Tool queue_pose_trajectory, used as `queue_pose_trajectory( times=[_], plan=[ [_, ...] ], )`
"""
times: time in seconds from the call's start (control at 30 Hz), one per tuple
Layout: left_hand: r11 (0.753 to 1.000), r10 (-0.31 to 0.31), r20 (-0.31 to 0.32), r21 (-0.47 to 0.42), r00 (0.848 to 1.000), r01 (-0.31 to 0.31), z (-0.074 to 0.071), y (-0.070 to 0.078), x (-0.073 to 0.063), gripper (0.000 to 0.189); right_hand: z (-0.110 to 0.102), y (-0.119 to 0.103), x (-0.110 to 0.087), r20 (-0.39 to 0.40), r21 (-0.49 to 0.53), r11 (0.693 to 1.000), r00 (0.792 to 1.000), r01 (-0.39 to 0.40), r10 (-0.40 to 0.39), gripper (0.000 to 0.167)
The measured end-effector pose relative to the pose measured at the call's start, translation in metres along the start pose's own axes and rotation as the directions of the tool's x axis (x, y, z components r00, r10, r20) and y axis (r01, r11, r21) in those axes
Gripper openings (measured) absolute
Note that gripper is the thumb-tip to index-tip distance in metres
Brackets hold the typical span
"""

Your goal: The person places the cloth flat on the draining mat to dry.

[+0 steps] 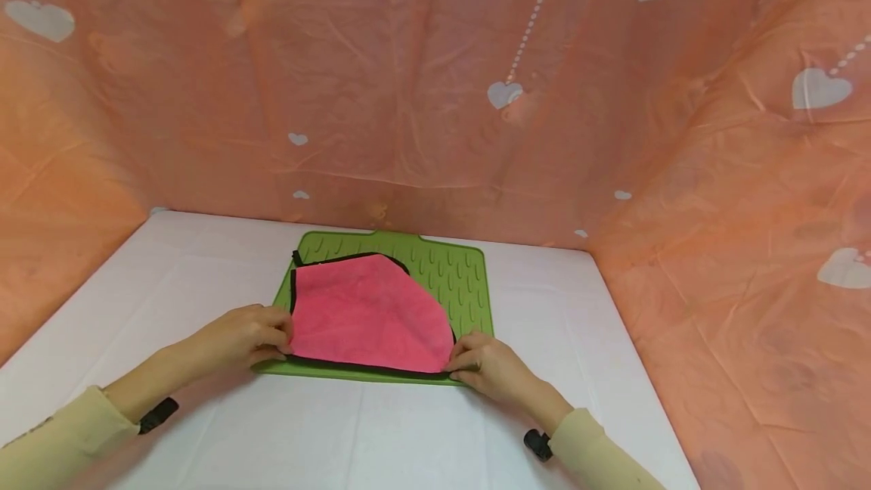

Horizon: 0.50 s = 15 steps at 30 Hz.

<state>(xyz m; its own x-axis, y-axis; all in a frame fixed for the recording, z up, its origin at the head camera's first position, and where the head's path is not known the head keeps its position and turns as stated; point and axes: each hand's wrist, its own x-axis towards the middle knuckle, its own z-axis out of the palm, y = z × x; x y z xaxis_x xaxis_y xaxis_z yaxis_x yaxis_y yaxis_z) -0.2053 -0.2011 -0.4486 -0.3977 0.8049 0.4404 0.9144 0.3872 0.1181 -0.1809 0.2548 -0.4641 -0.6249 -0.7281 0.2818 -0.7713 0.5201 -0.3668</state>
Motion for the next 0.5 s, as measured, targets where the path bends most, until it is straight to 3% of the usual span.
queue_pose_trajectory(
  times=[0.23,0.5],
  plan=[
    [0.993,-0.059,0.097,-0.092,0.994,0.068,0.0034,0.0025,-0.0061,0.017,-0.0001,-0.0035,-0.003,0.03,-0.006,0.999,0.999,-0.034,0.034,0.018],
    [0.972,-0.154,0.154,-0.154,0.976,0.178,0.0003,0.0061,-0.0069,0.015,-0.0064,-0.0036,-0.0009,0.098,0.052,0.992,0.989,-0.114,0.109,0.014]
  ],
)
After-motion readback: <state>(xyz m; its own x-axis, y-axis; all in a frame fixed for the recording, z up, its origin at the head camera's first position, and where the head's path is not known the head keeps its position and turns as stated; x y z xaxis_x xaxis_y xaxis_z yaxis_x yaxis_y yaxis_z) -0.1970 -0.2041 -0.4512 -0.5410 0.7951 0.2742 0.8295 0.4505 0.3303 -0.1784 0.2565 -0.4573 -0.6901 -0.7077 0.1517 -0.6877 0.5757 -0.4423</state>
